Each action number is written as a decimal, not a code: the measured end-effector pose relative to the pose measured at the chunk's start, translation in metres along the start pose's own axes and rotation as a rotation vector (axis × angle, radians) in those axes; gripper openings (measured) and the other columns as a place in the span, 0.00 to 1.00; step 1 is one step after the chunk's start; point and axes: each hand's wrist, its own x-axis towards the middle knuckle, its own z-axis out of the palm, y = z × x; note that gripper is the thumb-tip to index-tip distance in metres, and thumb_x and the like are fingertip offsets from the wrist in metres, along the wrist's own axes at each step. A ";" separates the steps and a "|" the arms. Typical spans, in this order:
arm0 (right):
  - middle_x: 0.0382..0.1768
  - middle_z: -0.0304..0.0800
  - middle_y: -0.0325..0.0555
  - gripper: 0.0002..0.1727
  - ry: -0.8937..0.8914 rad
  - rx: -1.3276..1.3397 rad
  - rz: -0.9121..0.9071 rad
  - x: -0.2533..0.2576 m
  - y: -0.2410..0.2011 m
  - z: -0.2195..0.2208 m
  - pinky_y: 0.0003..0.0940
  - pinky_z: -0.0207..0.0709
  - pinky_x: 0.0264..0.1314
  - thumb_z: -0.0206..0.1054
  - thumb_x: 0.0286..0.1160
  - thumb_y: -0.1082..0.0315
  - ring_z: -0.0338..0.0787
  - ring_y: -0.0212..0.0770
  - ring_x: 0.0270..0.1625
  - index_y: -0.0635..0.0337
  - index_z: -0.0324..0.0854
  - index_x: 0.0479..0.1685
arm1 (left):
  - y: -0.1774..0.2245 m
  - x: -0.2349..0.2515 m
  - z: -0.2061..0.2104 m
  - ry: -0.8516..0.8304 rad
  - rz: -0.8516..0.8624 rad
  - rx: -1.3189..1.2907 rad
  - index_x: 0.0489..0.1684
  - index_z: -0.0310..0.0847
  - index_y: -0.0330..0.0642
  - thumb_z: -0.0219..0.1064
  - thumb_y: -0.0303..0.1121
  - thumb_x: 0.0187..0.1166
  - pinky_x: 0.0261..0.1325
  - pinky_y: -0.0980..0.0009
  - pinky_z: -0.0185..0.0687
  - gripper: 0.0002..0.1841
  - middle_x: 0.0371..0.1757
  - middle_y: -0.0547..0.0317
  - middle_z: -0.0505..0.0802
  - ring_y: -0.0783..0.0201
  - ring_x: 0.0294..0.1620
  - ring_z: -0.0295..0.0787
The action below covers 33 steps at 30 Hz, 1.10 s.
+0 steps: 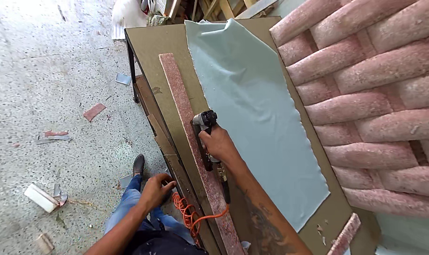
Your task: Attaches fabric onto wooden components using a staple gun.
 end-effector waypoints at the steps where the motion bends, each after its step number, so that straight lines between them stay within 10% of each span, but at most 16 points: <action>1: 0.22 0.88 0.44 0.17 -0.008 -0.009 -0.003 0.008 -0.009 -0.002 0.47 0.86 0.25 0.62 0.81 0.51 0.88 0.43 0.20 0.52 0.80 0.56 | 0.008 0.005 -0.001 -0.003 0.007 -0.007 0.49 0.92 0.53 0.66 0.62 0.77 0.60 0.57 0.90 0.24 0.44 0.68 0.96 0.70 0.47 0.94; 14: 0.21 0.88 0.46 0.15 -0.026 0.149 -0.031 0.079 -0.068 -0.026 0.42 0.86 0.24 0.62 0.80 0.55 0.88 0.43 0.19 0.55 0.81 0.53 | 0.057 0.025 -0.030 0.241 0.271 -0.212 0.45 0.91 0.49 0.67 0.52 0.83 0.51 0.68 0.90 0.17 0.40 0.67 0.94 0.72 0.41 0.91; 19: 0.23 0.86 0.53 0.19 0.118 0.859 -0.111 -0.018 -0.028 -0.030 0.44 0.87 0.29 0.58 0.88 0.56 0.87 0.46 0.22 0.61 0.80 0.64 | 0.142 0.020 -0.035 0.272 0.632 -0.331 0.90 0.60 0.36 0.75 0.51 0.76 0.82 0.56 0.78 0.45 0.83 0.46 0.78 0.58 0.81 0.78; 29: 0.39 0.92 0.55 0.26 0.825 1.780 -0.270 -0.234 0.156 -0.045 0.32 0.81 0.20 0.66 0.82 0.53 0.82 0.35 0.17 0.66 0.77 0.65 | 0.215 -0.027 0.113 -0.118 1.133 -0.073 0.89 0.67 0.56 0.82 0.41 0.70 0.75 0.61 0.85 0.42 0.76 0.59 0.87 0.65 0.71 0.88; 33: 0.40 0.93 0.49 0.24 1.050 2.000 -0.697 -0.319 0.245 -0.023 0.32 0.83 0.23 0.69 0.76 0.48 0.85 0.34 0.20 0.53 0.86 0.63 | 0.252 -0.079 0.193 -0.183 1.238 -0.075 0.78 0.80 0.59 0.90 0.40 0.59 0.71 0.63 0.89 0.39 0.67 0.66 0.94 0.66 0.67 0.91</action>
